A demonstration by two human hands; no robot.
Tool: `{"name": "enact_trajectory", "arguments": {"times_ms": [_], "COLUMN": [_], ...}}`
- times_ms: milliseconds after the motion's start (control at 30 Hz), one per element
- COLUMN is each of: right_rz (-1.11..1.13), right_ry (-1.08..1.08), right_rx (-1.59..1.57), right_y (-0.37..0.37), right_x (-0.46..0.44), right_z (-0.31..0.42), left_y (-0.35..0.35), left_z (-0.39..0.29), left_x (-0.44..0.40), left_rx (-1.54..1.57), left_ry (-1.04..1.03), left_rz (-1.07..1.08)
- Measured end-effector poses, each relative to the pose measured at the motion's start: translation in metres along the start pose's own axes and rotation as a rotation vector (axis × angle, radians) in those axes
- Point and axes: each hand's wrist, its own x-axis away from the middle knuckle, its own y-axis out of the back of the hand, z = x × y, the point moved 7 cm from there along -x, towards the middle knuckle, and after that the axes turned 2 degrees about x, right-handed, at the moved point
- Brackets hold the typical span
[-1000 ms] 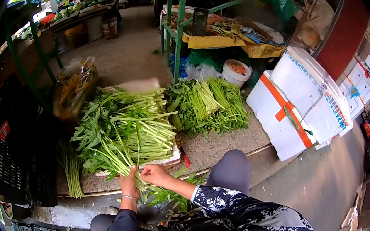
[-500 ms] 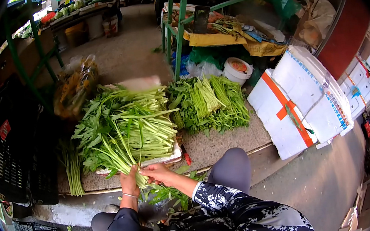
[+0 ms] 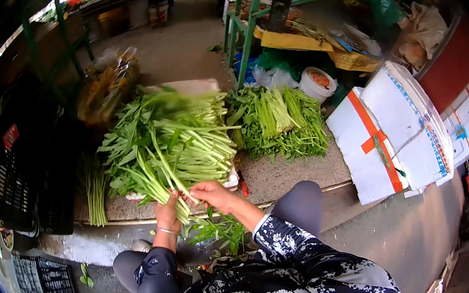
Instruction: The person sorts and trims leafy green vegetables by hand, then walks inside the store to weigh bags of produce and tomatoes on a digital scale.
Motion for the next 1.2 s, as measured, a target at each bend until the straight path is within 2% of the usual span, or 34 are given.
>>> {"name": "enact_trajectory", "arguments": {"times_ms": [67,133,333,400,467,533,600,667,700,767,833,867,933,1033,1133,1200], "right_rz": [0.038,0.072,0.066,0.042,0.006,0.049,0.044,0.125,0.094,-0.154,-0.481,-0.748,-0.677,-0.498,-0.432,-0.474], "right_ry": [0.04,-0.009,-0.051,-0.055,-0.058,-0.034,0.007,-0.14,-0.051,0.078,0.176,0.32,0.008,-0.266,-0.32,-0.293], "right_rx": [-0.124,-0.239,-0.212,-0.163,-0.146,0.116,0.135,0.533,0.391,0.511,0.856,1.084,1.167,1.225,1.386,1.266], "right_y": [-0.002,-0.004,-0.012,-0.015,-0.013,-0.013,-0.011,-0.012,0.0,0.042,0.081,0.122,0.158,0.182,0.191,0.198], "right_x": [0.006,0.003,0.003,0.0,-0.003,-0.009,-0.011,-0.005,-0.022,-0.041,-0.039,-0.054,-0.072,-0.084,-0.089,-0.092], "right_z": [0.01,0.002,-0.015,-0.02,-0.023,-0.026,-0.012,0.018,0.01,0.039,0.092,0.105,0.09,0.067,0.06,0.059], "left_y": [-0.001,0.004,-0.011,-0.006,0.002,-0.004,-0.006,-0.003,-0.001,-0.009,-0.003,-0.002,-0.002,-0.006,-0.008,-0.006], "left_z": [0.001,0.003,-0.005,-0.003,0.001,-0.004,-0.004,-0.004,-0.003,-0.007,-0.001,0.001,0.001,0.002,0.002,0.003], "left_x": [-0.002,-0.002,0.01,0.003,-0.001,0.002,0.004,0.001,-0.001,0.007,0.007,0.001,0.001,0.001,0.001,0.0], "left_rx": [0.002,0.04,0.094,0.039,-0.016,0.006,0.017,0.033,0.018,0.068,0.09,0.104,0.091,0.101,0.065,0.059], "left_ry": [-0.024,0.013,0.031,-0.045,-0.003,-0.019,-0.011,-0.042,-0.032,0.023,0.043,0.051,0.051,0.091,0.079,0.08], "left_rz": [0.111,0.07,0.054,0.041,0.091,0.082,0.069,0.115,0.109,0.064,0.064,0.092,0.122,0.177,0.199,0.182]}}
